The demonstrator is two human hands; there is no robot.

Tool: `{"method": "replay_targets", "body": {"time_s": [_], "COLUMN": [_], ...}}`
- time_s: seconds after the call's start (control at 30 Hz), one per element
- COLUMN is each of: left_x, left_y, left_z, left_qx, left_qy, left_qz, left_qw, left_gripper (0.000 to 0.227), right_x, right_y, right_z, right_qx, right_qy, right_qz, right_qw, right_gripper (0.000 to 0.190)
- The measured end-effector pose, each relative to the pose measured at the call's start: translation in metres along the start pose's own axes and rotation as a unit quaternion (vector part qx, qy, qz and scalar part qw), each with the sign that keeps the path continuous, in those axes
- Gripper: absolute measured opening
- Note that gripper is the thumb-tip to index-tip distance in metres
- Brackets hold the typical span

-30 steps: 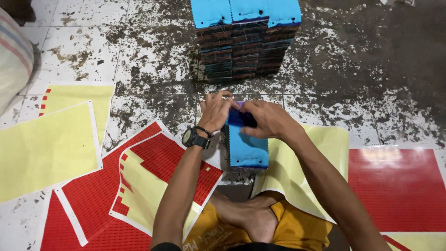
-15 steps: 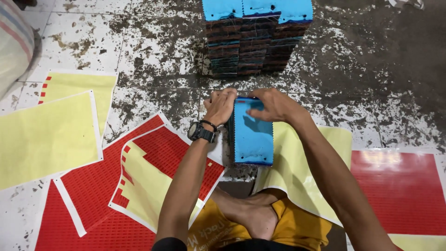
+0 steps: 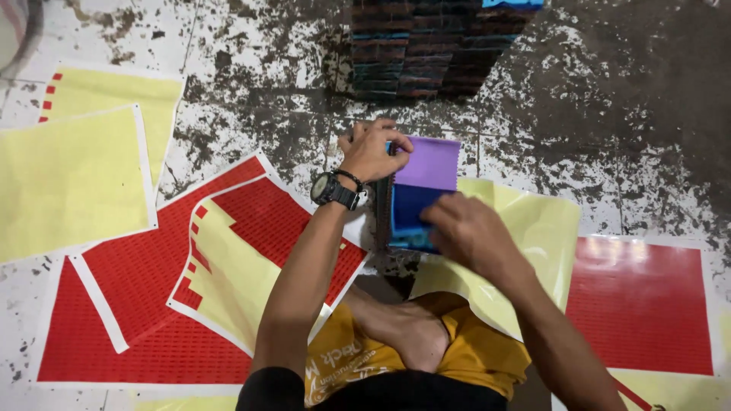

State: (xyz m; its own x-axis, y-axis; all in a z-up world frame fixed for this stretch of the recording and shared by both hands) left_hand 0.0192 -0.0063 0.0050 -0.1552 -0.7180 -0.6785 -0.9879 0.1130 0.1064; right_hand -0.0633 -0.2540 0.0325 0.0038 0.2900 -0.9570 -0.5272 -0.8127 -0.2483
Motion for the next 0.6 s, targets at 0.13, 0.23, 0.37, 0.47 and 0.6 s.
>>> {"method": "replay_targets", "body": {"time_s": [0.13, 0.23, 0.37, 0.47, 0.6], "left_x": [-0.003, -0.005, 0.0, -0.002, -0.001], "left_y": [0.006, 0.004, 0.003, 0.008, 0.015], "left_z": [-0.006, -0.005, -0.002, -0.007, -0.008], "left_qx": [0.009, -0.006, -0.007, -0.011, 0.001], "left_qy": [0.001, -0.044, -0.038, -0.05, -0.069], "left_qz": [0.002, 0.018, 0.016, 0.013, 0.0], "left_qw": [1.0, 0.999, 0.999, 0.999, 0.998], "left_gripper": [0.017, 0.019, 0.019, 0.019, 0.019], "right_x": [-0.019, -0.023, -0.021, -0.012, -0.014], "right_y": [0.001, -0.001, 0.005, 0.01, 0.012], "right_z": [0.05, 0.06, 0.065, 0.064, 0.067], "right_qx": [0.009, 0.028, 0.016, 0.019, 0.03], "right_qy": [-0.029, -0.005, -0.008, -0.019, -0.06], "right_qz": [0.0, -0.006, -0.011, -0.004, -0.001], "right_qw": [1.0, 1.0, 1.0, 1.0, 0.998], "right_gripper": [0.022, 0.018, 0.016, 0.018, 0.023]}}
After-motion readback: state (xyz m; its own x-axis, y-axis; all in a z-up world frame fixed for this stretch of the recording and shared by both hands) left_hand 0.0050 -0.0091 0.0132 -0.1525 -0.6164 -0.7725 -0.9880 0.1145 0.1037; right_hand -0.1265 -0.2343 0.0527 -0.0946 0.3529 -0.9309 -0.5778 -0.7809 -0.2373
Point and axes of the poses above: each hand's wrist, its own y-axis away from the middle knuckle, its own x-axis out of the palm, z = x × y, the point moved 1 cm from there along -y, towards the middle knuckle, and after that the axes turned 3 degrees about -y, right-handed, at the moved point
